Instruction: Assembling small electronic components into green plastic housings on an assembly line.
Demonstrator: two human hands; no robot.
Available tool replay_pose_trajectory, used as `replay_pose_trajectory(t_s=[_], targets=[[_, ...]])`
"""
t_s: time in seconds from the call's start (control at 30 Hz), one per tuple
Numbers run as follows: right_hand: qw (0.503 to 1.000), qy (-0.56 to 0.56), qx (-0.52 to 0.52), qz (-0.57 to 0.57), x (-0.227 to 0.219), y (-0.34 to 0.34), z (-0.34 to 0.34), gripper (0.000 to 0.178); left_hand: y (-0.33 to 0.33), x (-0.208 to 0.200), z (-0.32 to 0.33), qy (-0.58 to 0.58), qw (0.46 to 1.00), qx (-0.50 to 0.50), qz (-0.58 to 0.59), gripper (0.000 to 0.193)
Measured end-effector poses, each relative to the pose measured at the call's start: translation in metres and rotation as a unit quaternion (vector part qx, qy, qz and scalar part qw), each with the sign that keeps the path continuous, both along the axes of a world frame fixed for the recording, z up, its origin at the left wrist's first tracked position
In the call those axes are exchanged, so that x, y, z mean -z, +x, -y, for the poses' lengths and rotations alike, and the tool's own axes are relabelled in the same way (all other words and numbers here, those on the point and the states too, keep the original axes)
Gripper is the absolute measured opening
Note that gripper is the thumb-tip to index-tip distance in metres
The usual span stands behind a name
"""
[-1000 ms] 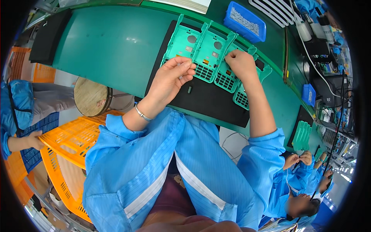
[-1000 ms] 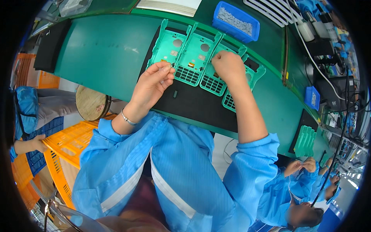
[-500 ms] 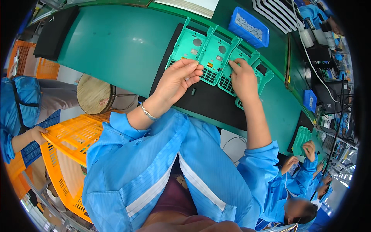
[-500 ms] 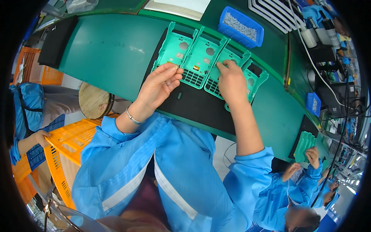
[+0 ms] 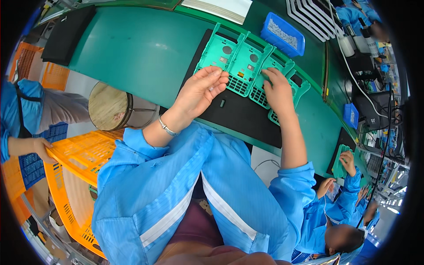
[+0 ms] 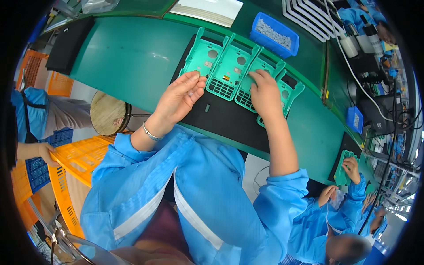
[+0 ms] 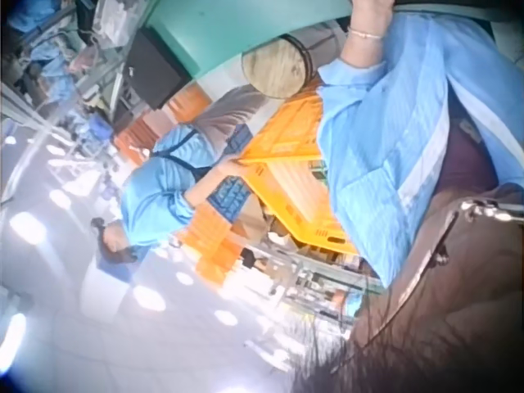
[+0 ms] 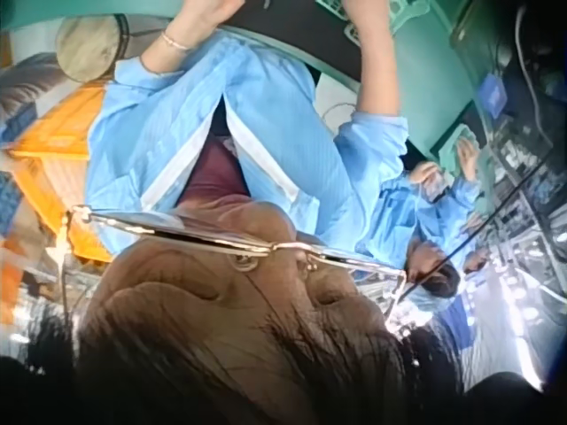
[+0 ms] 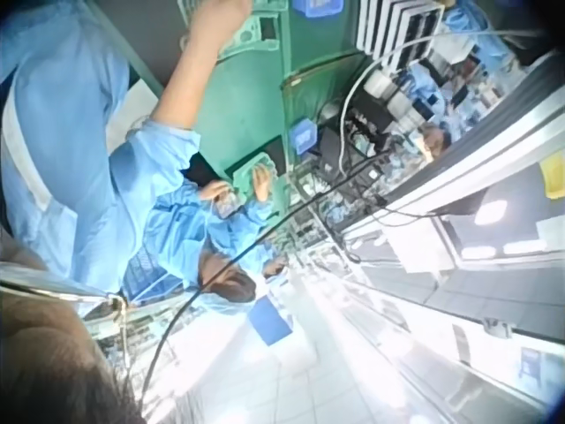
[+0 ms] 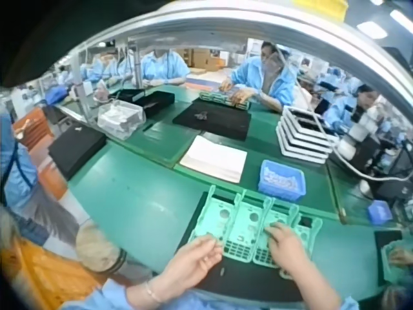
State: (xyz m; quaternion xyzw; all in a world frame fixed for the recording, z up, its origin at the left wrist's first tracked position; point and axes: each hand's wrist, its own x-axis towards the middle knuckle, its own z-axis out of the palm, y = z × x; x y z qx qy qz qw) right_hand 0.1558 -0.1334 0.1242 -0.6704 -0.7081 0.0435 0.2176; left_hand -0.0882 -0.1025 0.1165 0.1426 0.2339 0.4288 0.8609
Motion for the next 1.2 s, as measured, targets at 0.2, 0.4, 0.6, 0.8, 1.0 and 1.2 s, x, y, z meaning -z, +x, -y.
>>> replay_pose_trajectory(t_s=[0.2,0.4,0.6,0.8,1.0,1.2], targets=[[0.97,-0.037,0.036,-0.239,-0.015,-0.04,0.013,0.024,-0.006,0.008,0.002,0.039,0.999,0.004,0.034,0.017],[0.9,-0.134,0.035,-0.413,-0.021,-0.063,0.016,0.021,-0.004,0.005,0.001,0.0,0.998,0.034,0.059,0.016],[0.866,-0.15,0.04,-0.476,-0.024,-0.074,0.017,0.019,-0.006,0.003,0.003,-0.007,1.0,0.016,0.02,0.014],[0.887,-0.122,0.029,-0.444,-0.038,-0.094,0.011,0.015,0.001,0.01,0.005,-0.011,0.999,0.009,0.029,0.013],[0.901,-0.121,0.07,-0.411,-0.042,-0.099,0.004,0.015,0.008,0.013,0.011,0.001,0.999,0.011,0.037,0.012],[0.905,-0.175,0.115,-0.369,-0.037,-0.083,-0.012,0.016,0.004,0.007,0.013,-0.013,1.0,0.015,0.009,0.024]])
